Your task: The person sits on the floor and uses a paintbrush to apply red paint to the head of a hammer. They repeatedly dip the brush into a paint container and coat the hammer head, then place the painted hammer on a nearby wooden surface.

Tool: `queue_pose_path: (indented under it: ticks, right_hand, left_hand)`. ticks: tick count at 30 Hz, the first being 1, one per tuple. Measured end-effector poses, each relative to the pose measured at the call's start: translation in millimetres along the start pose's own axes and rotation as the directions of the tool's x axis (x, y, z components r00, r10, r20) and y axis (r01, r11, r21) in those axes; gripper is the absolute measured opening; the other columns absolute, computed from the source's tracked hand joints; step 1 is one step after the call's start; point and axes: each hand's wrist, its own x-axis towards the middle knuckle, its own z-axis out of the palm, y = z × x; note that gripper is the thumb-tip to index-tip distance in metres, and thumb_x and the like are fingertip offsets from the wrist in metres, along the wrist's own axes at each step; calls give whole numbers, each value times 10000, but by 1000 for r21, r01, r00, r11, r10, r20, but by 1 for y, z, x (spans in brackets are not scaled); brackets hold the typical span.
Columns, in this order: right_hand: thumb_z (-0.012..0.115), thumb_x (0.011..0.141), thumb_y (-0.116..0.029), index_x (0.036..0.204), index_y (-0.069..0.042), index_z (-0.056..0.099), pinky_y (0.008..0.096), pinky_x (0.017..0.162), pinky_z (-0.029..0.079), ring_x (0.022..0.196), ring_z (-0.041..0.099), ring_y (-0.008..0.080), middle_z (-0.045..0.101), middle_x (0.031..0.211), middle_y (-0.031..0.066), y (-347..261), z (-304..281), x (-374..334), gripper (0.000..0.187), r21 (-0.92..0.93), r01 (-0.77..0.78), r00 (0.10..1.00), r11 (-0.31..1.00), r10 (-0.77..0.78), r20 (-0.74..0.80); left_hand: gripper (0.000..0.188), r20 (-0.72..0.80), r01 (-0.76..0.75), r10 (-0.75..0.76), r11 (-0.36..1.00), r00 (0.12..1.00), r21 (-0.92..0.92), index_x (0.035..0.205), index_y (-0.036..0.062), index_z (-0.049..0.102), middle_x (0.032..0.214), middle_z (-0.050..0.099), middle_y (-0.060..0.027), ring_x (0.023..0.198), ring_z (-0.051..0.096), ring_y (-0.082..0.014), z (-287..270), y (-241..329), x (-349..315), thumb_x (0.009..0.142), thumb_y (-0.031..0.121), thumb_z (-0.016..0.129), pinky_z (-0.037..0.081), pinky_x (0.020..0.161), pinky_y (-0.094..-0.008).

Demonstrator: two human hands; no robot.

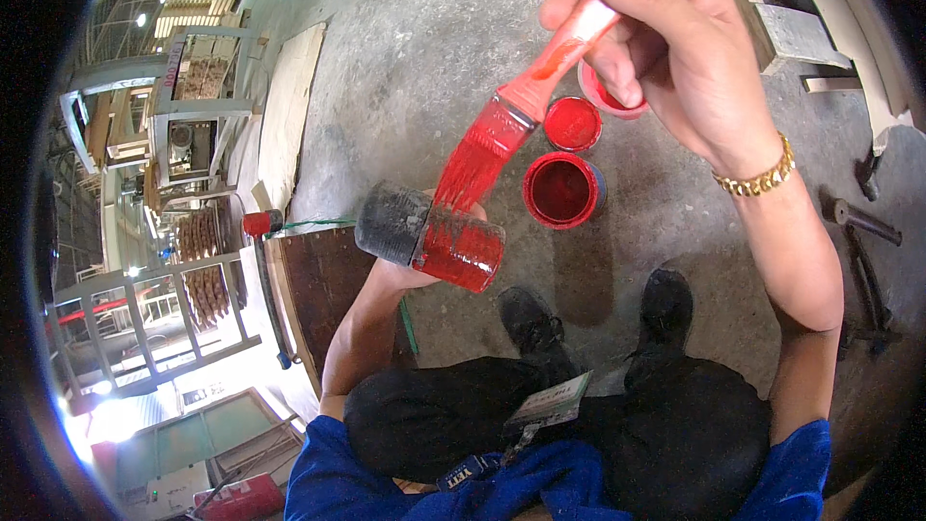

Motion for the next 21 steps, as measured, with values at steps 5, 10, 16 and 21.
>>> queue_pose_path:
  ticks: [5, 10, 16, 21]
  right_hand:
    - [436, 961, -245, 939, 0, 469, 185, 381, 371, 425, 437, 50, 605, 764, 165, -2, 16, -19, 248, 48, -43, 984, 998, 34, 175]
    - [453, 949, -216, 925, 14, 505, 189, 401, 372, 450, 451, 59, 622, 802, 161, 1, 14, -18, 237, -23, 31, 998, 999, -30, 49]
    - [456, 943, -179, 929, 15, 529, 198, 417, 386, 459, 459, 71, 640, 833, 180, -13, -7, -18, 207, 15, 220, 973, 975, -221, 64]
    - [479, 940, -130, 927, 42, 522, 203, 449, 410, 475, 478, 80, 646, 832, 189, -6, 5, -32, 178, -90, 193, 980, 977, -188, 65]
  left_hand:
    - [389, 34, -190, 191, 915, 981, 355, 990, 18, 602, 928, 638, -75, 844, 613, -154, 2, 5, 7, 650, 76, 782, 488, 738, -303]
    - [324, -194, -93, 164, 940, 967, 329, 917, 37, 654, 861, 668, -55, 763, 633, -140, 19, 9, 9, 631, 73, 801, 496, 705, -274]
    - [284, -304, -42, 261, 818, 916, 574, 924, 33, 661, 762, 666, -59, 657, 603, -100, 28, 18, 16, 674, 109, 772, 483, 633, -259]
    - [214, -376, 137, 52, 879, 925, 457, 939, 16, 674, 742, 634, 19, 673, 517, -22, 39, 32, 16, 744, 80, 734, 430, 597, -216]
